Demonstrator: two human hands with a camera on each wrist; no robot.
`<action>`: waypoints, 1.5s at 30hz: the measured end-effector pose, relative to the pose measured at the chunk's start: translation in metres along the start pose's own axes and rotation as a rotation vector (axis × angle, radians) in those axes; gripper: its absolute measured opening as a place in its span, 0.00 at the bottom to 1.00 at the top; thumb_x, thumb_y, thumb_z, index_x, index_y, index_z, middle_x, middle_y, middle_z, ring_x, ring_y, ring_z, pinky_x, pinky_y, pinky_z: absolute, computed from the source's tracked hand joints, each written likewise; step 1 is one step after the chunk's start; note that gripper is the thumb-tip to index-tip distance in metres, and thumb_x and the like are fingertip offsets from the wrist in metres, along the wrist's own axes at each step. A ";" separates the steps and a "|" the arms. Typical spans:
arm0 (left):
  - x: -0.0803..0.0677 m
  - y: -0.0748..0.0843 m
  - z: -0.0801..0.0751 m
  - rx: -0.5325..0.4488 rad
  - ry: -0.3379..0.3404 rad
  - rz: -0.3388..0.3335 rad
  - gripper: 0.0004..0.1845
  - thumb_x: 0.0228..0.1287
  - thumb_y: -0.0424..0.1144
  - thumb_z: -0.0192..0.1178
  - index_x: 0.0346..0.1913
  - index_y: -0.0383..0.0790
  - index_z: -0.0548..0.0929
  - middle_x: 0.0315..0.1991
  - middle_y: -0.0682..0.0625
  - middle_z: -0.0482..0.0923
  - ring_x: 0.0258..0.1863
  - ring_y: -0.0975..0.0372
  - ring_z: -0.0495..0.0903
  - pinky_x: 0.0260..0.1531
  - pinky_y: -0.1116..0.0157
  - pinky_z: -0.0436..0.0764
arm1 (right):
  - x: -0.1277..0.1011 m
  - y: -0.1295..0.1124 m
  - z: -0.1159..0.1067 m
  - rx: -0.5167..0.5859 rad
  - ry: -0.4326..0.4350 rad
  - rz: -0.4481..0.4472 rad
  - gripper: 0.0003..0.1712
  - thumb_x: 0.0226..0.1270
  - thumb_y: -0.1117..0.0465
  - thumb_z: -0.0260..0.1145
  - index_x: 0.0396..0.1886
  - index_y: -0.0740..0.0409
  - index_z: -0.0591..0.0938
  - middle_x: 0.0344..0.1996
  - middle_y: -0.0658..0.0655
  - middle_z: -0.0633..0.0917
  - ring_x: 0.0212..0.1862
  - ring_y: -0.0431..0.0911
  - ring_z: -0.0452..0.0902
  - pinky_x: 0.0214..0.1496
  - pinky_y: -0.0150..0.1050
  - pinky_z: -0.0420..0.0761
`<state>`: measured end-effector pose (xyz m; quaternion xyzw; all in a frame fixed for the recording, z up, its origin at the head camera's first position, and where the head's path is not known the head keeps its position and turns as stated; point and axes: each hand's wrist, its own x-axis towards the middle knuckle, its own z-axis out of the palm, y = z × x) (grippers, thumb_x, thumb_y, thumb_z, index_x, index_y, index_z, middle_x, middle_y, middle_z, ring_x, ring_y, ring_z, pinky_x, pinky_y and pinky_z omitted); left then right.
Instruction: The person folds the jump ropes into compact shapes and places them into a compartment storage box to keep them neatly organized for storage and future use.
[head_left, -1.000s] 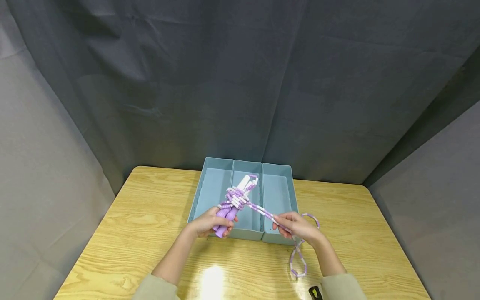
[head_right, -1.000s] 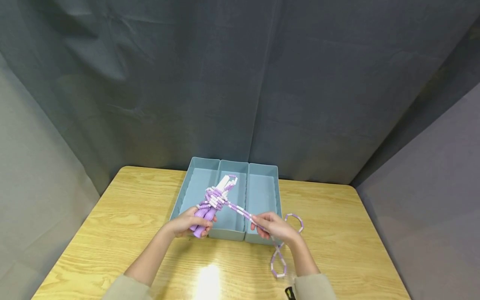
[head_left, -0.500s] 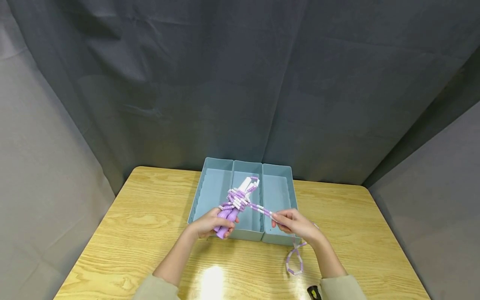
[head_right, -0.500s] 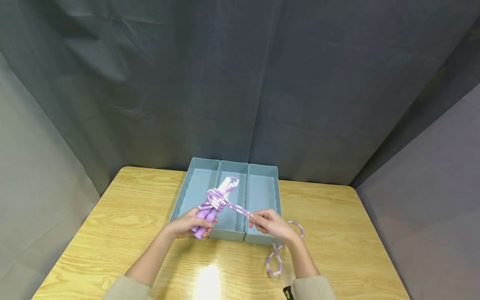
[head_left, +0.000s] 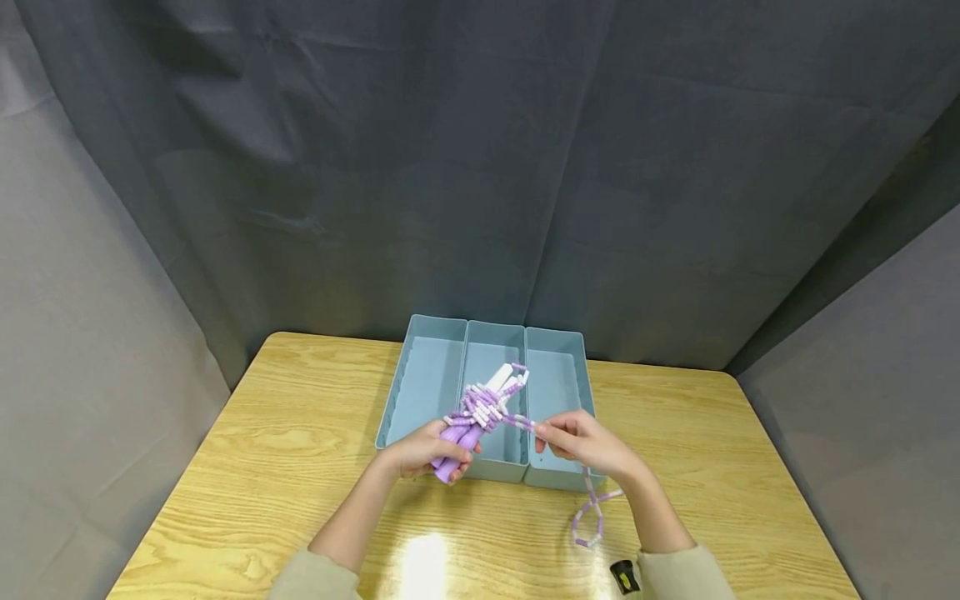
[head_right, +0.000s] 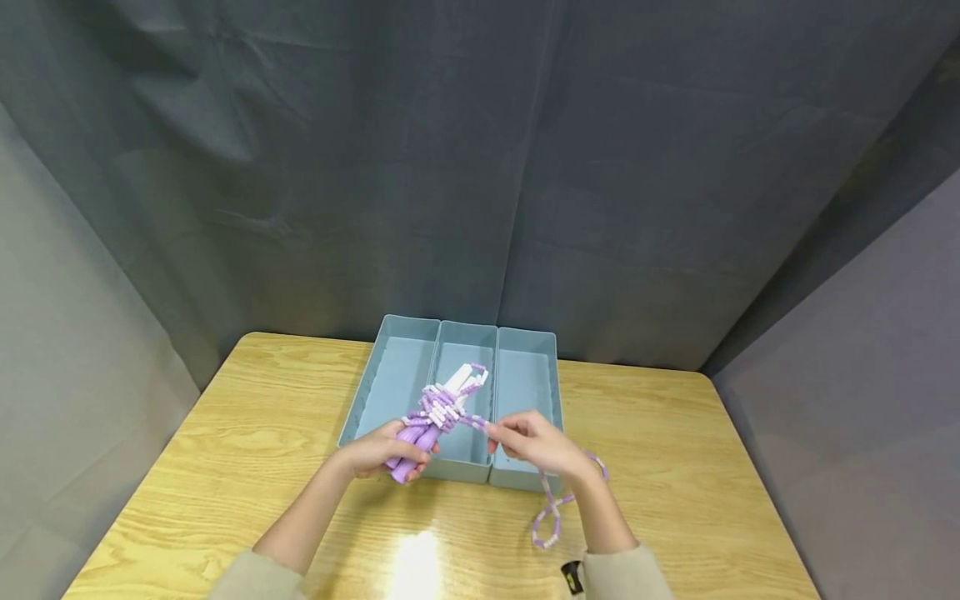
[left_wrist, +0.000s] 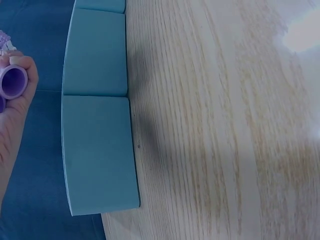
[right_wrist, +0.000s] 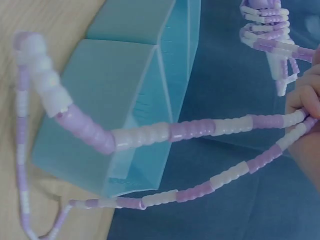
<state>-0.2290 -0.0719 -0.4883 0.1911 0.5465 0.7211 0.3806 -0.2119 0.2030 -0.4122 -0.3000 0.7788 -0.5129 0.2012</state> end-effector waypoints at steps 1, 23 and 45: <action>0.000 0.000 0.001 0.006 0.000 -0.006 0.12 0.57 0.27 0.53 0.44 0.24 0.69 0.23 0.46 0.73 0.19 0.63 0.74 0.18 0.71 0.77 | 0.001 -0.002 0.000 -0.009 0.001 0.003 0.16 0.71 0.63 0.49 0.28 0.62 0.79 0.08 0.49 0.59 0.12 0.36 0.49 0.12 0.30 0.50; 0.000 0.000 0.007 0.131 -0.066 -0.114 0.12 0.55 0.26 0.54 0.42 0.24 0.72 0.23 0.46 0.74 0.18 0.63 0.74 0.17 0.71 0.77 | 0.018 -0.025 -0.011 -0.235 -0.033 0.019 0.14 0.68 0.59 0.55 0.25 0.56 0.81 0.11 0.45 0.60 0.14 0.35 0.51 0.15 0.27 0.55; -0.005 0.002 0.019 0.167 -0.289 -0.204 0.18 0.53 0.24 0.53 0.43 0.11 0.65 0.21 0.48 0.73 0.15 0.66 0.72 0.15 0.74 0.75 | 0.021 -0.031 -0.024 -0.273 -0.202 -0.050 0.18 0.67 0.59 0.55 0.19 0.62 0.77 0.15 0.47 0.72 0.18 0.33 0.57 0.21 0.26 0.64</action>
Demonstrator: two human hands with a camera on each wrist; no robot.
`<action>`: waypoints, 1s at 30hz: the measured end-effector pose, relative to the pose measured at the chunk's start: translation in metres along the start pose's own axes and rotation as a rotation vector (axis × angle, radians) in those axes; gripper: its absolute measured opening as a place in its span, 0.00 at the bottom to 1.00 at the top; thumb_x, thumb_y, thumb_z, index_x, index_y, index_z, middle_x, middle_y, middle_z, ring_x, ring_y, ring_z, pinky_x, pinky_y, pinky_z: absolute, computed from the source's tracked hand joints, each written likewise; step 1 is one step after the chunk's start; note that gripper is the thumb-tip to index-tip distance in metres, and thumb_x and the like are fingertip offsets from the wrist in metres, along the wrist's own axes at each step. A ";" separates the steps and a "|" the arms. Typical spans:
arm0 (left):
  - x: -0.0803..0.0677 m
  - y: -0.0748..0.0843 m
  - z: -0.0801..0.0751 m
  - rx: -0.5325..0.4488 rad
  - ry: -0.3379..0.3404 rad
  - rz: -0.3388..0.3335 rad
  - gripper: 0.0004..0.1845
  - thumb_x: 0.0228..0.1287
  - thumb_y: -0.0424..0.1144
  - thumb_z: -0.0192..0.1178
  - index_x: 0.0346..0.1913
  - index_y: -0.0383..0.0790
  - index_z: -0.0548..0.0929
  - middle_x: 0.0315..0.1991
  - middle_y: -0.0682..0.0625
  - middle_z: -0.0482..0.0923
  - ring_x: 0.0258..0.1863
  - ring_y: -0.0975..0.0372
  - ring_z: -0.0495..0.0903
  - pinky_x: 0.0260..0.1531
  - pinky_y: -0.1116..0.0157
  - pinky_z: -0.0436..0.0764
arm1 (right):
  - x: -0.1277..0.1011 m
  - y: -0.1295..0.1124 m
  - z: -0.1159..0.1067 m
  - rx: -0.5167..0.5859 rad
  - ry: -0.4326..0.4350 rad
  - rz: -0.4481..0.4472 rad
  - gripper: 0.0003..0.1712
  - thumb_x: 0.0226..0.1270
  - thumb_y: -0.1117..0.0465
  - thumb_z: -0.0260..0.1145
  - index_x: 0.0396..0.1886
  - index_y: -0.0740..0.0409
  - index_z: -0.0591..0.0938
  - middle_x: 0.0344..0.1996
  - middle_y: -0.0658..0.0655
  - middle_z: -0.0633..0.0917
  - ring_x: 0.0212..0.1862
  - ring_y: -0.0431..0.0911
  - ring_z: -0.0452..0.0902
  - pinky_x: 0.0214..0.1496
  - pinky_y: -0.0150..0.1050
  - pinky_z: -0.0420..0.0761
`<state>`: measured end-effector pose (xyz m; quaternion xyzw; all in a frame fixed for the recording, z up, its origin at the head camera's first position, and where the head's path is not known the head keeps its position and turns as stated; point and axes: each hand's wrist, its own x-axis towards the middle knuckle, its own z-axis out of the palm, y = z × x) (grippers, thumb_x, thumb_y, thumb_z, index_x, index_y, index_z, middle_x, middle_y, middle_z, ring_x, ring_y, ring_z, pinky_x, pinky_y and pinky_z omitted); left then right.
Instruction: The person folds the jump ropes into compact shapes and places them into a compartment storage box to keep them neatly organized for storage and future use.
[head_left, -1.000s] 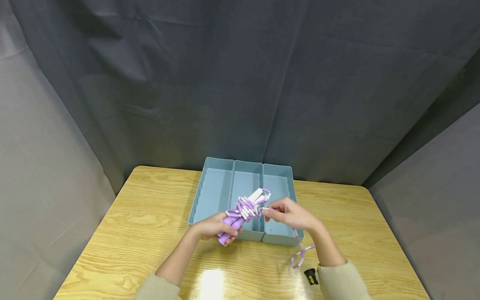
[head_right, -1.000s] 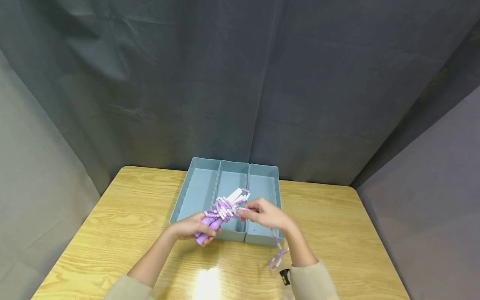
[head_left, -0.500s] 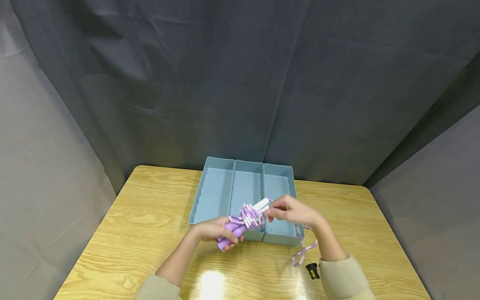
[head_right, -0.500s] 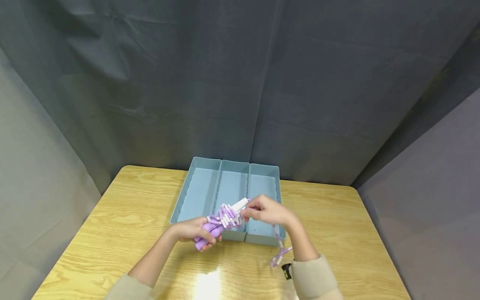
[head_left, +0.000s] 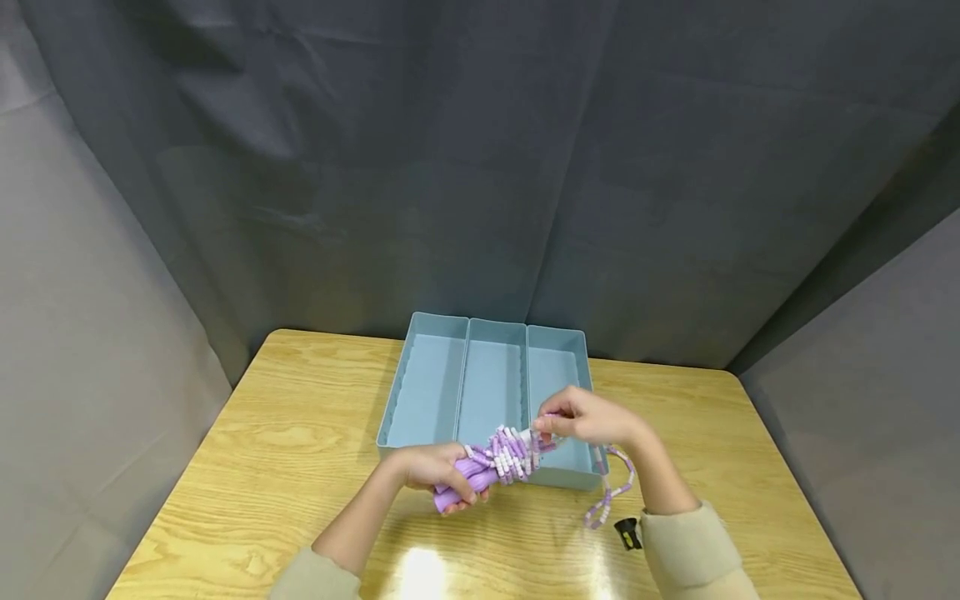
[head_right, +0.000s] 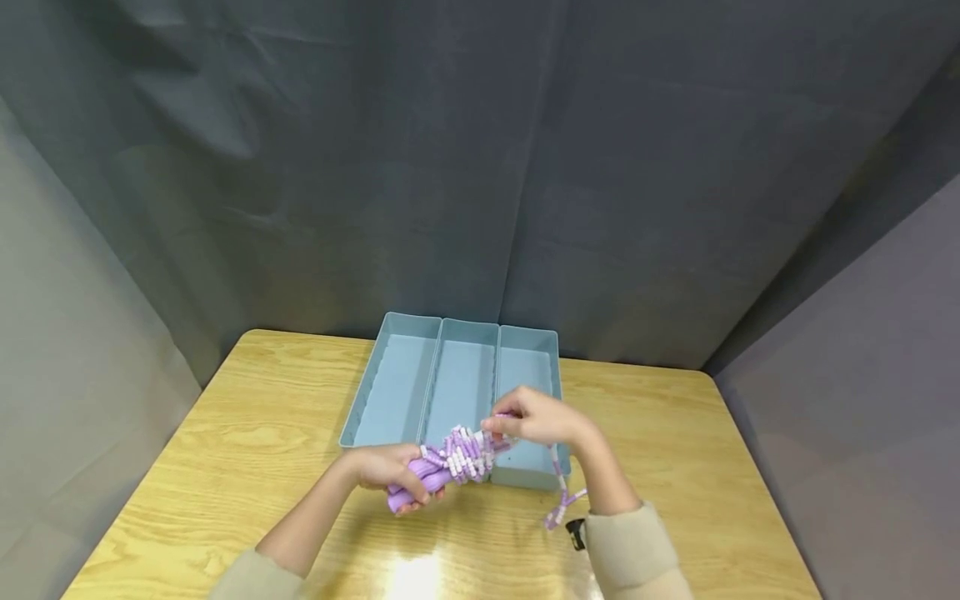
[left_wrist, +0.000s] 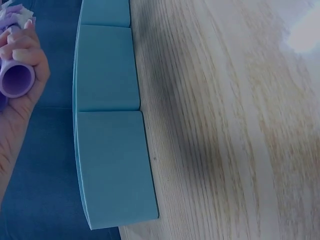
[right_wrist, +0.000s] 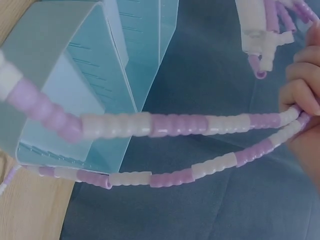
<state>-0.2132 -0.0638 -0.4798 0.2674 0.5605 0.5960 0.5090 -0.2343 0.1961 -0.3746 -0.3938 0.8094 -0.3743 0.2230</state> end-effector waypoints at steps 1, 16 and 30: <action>0.000 0.000 0.000 0.003 -0.014 -0.005 0.19 0.53 0.24 0.53 0.44 0.10 0.64 0.21 0.48 0.73 0.15 0.66 0.72 0.15 0.74 0.75 | 0.001 0.000 0.000 -0.008 -0.005 -0.004 0.19 0.68 0.58 0.55 0.18 0.62 0.76 0.15 0.47 0.70 0.18 0.33 0.56 0.20 0.26 0.63; 0.001 0.001 0.002 0.016 -0.059 -0.027 0.17 0.53 0.24 0.52 0.43 0.12 0.65 0.22 0.49 0.74 0.15 0.66 0.72 0.15 0.74 0.75 | 0.015 0.015 0.003 -0.064 0.009 -0.003 0.15 0.66 0.66 0.56 0.19 0.67 0.77 0.13 0.50 0.68 0.16 0.33 0.54 0.19 0.25 0.58; -0.001 0.000 0.003 0.062 -0.060 -0.024 0.16 0.52 0.24 0.53 0.41 0.14 0.67 0.21 0.49 0.74 0.16 0.66 0.73 0.16 0.73 0.76 | 0.023 0.040 0.007 0.066 -0.040 0.001 0.17 0.67 0.60 0.56 0.21 0.67 0.75 0.13 0.44 0.64 0.16 0.34 0.56 0.18 0.25 0.59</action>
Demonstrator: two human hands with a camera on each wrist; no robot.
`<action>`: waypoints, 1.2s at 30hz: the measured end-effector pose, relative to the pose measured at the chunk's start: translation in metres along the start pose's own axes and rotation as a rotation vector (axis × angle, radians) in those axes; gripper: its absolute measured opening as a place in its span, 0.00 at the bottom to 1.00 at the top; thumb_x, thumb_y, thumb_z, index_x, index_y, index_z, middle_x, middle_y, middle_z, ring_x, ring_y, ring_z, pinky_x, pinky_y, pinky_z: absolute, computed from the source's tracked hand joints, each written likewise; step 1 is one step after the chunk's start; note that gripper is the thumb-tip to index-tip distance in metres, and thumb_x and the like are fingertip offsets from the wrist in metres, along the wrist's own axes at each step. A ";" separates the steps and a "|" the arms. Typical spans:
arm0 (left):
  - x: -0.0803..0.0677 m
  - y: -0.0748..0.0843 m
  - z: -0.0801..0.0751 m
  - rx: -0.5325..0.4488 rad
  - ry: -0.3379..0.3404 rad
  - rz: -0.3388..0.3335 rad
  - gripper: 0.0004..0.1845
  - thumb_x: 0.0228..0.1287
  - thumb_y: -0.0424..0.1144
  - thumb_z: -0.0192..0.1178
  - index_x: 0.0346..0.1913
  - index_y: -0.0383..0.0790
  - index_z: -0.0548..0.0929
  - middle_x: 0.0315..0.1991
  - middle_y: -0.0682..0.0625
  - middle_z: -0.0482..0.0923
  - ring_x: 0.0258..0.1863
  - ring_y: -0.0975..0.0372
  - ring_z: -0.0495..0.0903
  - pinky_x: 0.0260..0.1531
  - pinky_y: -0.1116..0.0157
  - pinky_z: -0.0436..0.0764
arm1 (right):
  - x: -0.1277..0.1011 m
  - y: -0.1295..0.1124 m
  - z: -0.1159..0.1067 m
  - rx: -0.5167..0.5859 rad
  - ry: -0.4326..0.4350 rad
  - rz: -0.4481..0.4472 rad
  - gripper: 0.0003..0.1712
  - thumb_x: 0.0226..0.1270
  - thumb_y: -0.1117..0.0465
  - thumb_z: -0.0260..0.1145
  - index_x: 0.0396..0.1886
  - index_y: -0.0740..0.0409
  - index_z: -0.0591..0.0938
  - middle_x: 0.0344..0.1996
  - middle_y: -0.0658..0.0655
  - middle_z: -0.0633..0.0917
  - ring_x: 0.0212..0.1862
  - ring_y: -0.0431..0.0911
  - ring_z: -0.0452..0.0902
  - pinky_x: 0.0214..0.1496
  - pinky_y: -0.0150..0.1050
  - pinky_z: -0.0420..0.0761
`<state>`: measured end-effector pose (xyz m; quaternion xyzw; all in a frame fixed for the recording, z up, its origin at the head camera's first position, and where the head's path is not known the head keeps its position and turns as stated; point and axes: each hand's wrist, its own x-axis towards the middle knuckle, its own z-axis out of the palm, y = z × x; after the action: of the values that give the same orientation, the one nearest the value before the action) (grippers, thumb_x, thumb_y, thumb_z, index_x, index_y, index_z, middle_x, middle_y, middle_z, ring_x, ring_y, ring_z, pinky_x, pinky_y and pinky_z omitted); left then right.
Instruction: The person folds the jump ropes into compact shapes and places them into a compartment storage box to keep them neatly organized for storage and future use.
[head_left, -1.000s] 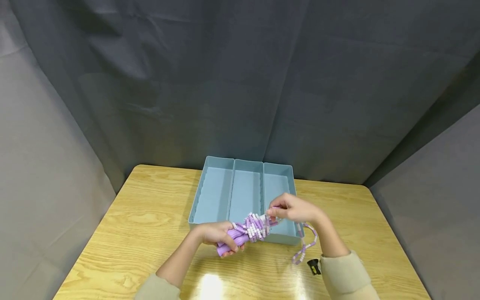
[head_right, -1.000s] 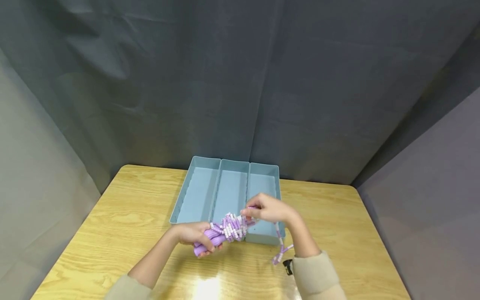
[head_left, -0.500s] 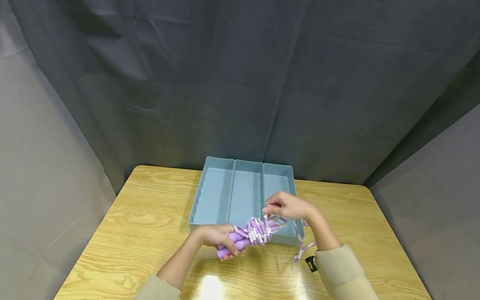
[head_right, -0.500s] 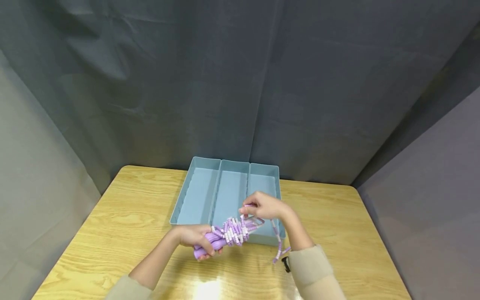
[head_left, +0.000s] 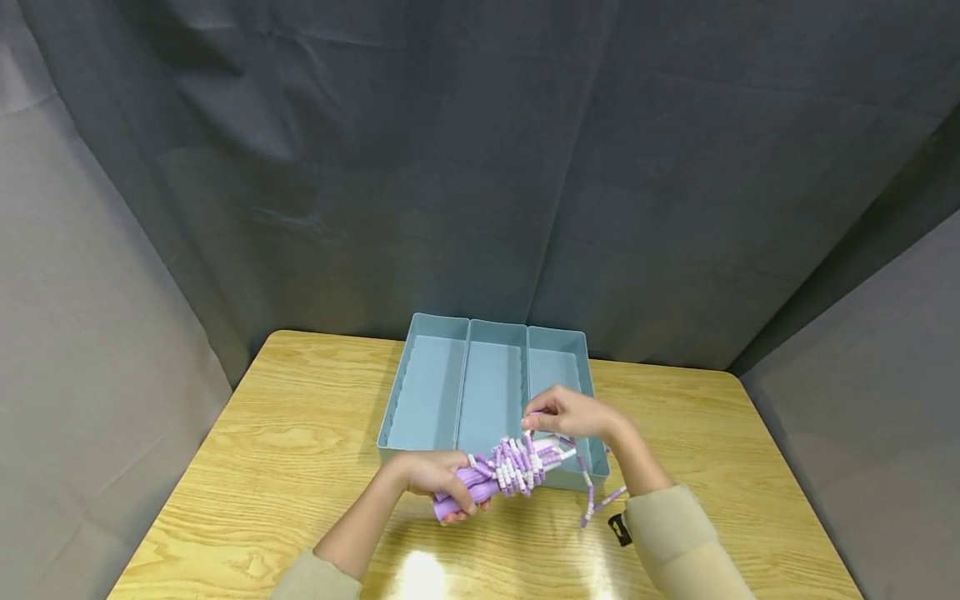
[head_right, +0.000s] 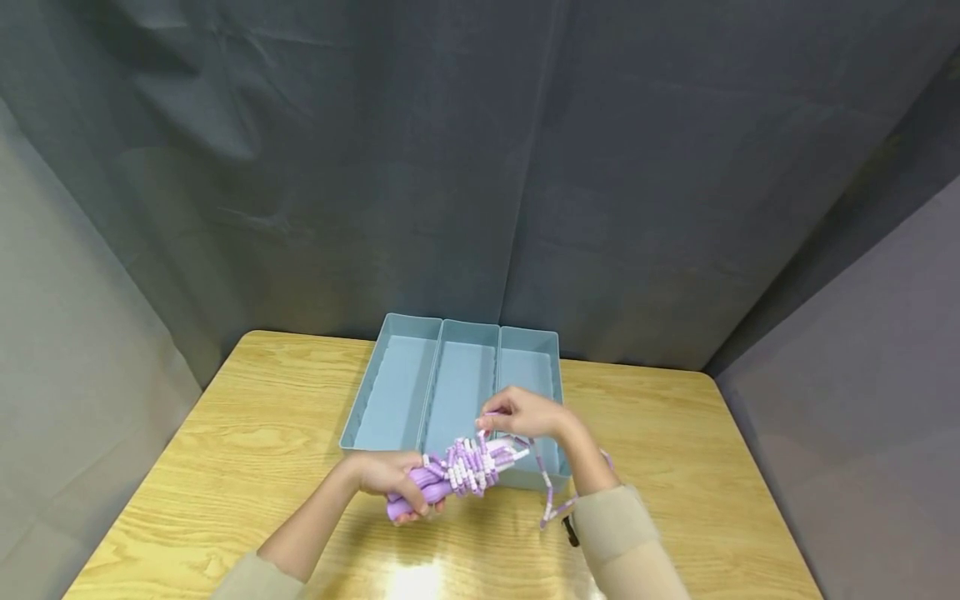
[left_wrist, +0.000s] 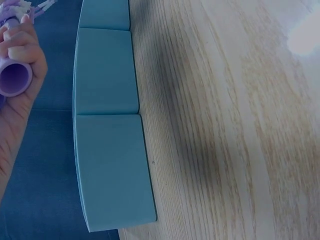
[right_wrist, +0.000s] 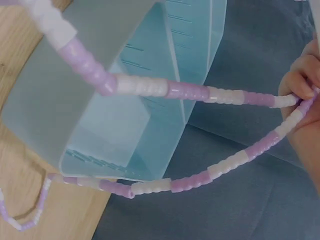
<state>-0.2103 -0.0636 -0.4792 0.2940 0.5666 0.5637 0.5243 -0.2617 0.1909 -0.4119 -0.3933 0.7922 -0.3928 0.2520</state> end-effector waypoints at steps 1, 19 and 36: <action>0.000 0.000 0.000 0.001 -0.002 0.001 0.17 0.52 0.24 0.53 0.42 0.13 0.67 0.21 0.49 0.74 0.16 0.66 0.73 0.16 0.73 0.76 | 0.001 0.002 0.000 0.017 -0.001 0.006 0.16 0.67 0.61 0.56 0.22 0.66 0.76 0.14 0.44 0.65 0.16 0.34 0.57 0.18 0.25 0.60; 0.000 -0.002 -0.001 -0.040 -0.048 0.011 0.15 0.53 0.25 0.53 0.41 0.16 0.68 0.21 0.49 0.73 0.16 0.66 0.73 0.17 0.73 0.76 | 0.004 0.028 0.015 0.295 0.007 0.043 0.13 0.68 0.63 0.54 0.28 0.70 0.75 0.19 0.52 0.70 0.23 0.36 0.63 0.26 0.27 0.68; -0.001 -0.008 -0.004 -0.017 -0.040 0.105 0.21 0.53 0.26 0.52 0.44 0.09 0.61 0.20 0.50 0.73 0.16 0.67 0.73 0.16 0.74 0.76 | 0.005 0.038 0.032 0.630 -0.028 0.008 0.13 0.70 0.56 0.51 0.26 0.52 0.75 0.19 0.42 0.73 0.22 0.32 0.66 0.21 0.23 0.68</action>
<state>-0.2119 -0.0676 -0.4878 0.3301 0.5348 0.5894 0.5076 -0.2582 0.1883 -0.4615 -0.2982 0.6295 -0.6124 0.3738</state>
